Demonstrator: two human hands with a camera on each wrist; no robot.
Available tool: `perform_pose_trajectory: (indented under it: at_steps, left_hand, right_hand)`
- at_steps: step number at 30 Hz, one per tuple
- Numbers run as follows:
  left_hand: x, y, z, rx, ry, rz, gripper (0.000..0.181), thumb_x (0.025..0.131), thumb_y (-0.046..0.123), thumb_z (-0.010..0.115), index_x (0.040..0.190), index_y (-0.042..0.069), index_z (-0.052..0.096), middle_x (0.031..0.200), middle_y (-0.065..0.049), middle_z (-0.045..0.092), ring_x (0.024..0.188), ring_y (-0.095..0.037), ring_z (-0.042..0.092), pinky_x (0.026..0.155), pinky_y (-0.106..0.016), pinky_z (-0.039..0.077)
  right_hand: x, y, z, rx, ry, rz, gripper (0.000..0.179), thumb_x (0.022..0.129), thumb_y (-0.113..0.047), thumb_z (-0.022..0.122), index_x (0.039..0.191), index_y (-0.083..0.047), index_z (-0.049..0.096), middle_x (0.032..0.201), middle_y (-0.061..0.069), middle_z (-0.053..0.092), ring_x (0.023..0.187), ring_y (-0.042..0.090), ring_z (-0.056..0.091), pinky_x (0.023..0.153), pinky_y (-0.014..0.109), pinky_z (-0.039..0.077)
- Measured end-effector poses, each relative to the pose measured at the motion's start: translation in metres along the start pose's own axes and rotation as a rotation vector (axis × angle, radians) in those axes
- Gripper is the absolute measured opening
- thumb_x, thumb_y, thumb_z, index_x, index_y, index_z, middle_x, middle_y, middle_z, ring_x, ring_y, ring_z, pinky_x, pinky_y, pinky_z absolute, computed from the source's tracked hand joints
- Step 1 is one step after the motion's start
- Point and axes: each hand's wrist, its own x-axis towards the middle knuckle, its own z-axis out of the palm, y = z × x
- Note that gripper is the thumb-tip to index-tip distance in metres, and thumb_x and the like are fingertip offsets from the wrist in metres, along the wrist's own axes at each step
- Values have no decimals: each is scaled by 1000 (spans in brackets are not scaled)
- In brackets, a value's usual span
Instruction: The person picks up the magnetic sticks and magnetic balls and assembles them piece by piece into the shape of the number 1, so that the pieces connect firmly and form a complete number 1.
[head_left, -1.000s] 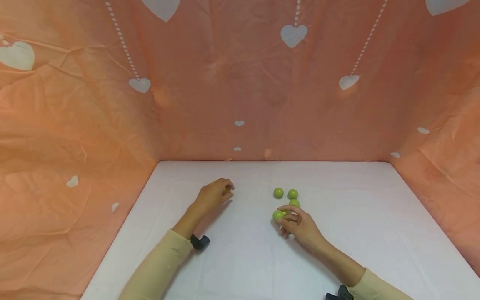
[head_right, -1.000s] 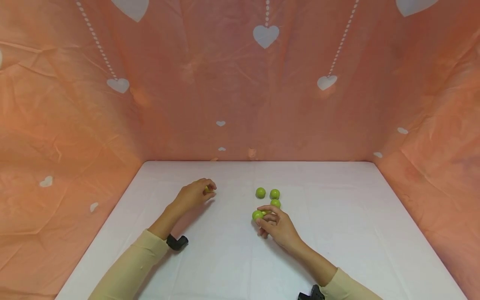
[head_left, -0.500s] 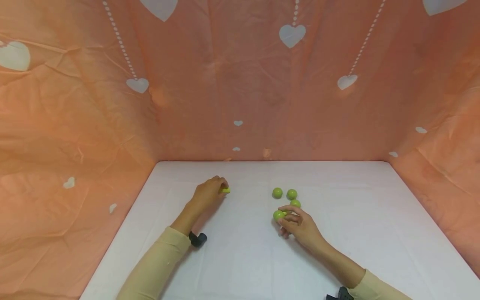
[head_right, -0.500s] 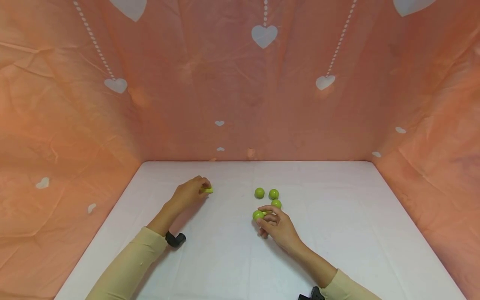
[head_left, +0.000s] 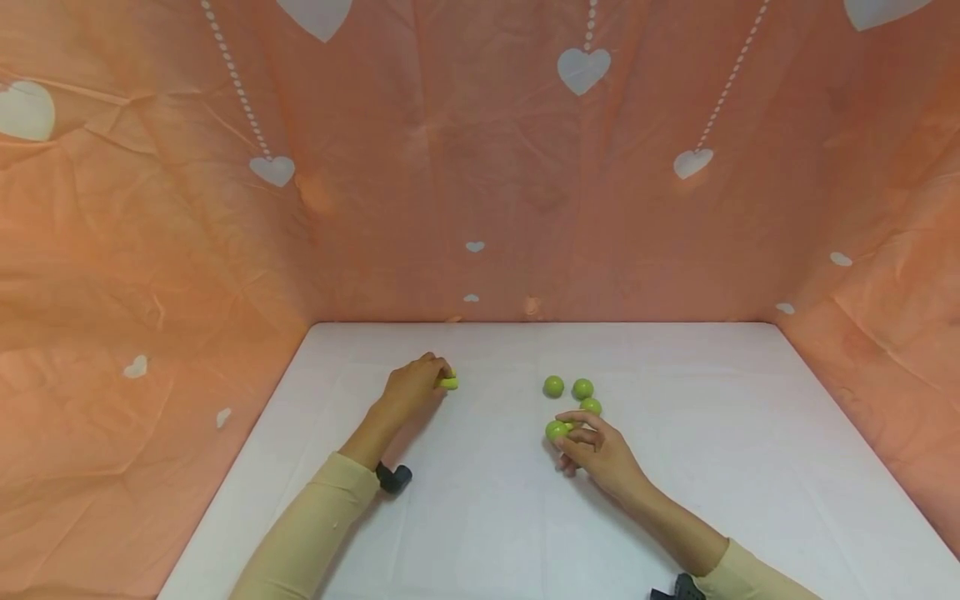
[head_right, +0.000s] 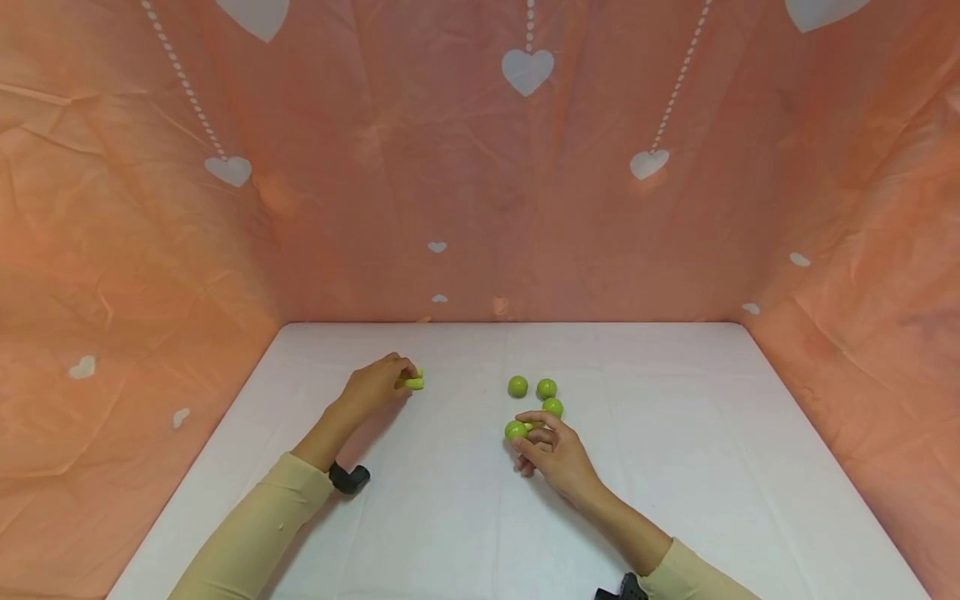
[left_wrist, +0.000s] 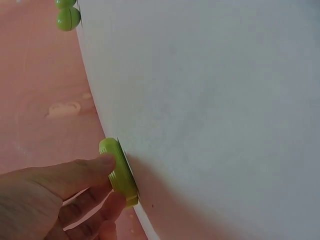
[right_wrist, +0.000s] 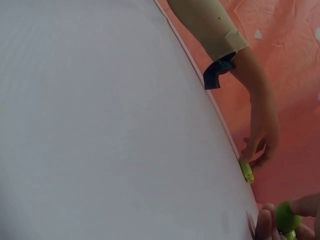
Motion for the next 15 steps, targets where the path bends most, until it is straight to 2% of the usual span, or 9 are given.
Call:
perform_pose_trajectory:
  at_steps: [6,11,15]
  left_hand:
    - [-3,-1,0,19,-23,-3,21,95,12,83,115,8,78,103,-5,67,99,-25,69,88,-44,59]
    - [-4,-1,-2,41,-39,-12,17,96,16,83,112,12,77,100,-4,67,94,-23,67,85,-45,59]
    - [-5,-1,-2,39,-51,-21,18,97,16,82,114,13,76,101,-4,69,95,-24,68,86,-45,59]
  right_hand:
    - [0,2,-1,15,-3,17,45,103,-4,71,142,10,53,100,29,74,71,17,73,69,31,62]
    - [0,4,-1,22,-1,22,45,103,-4,70,142,9,53,99,25,75,71,17,73,68,31,62]
    - [0,3,-1,34,-1,14,47,103,-4,70,144,9,51,99,25,75,72,17,73,68,31,63]
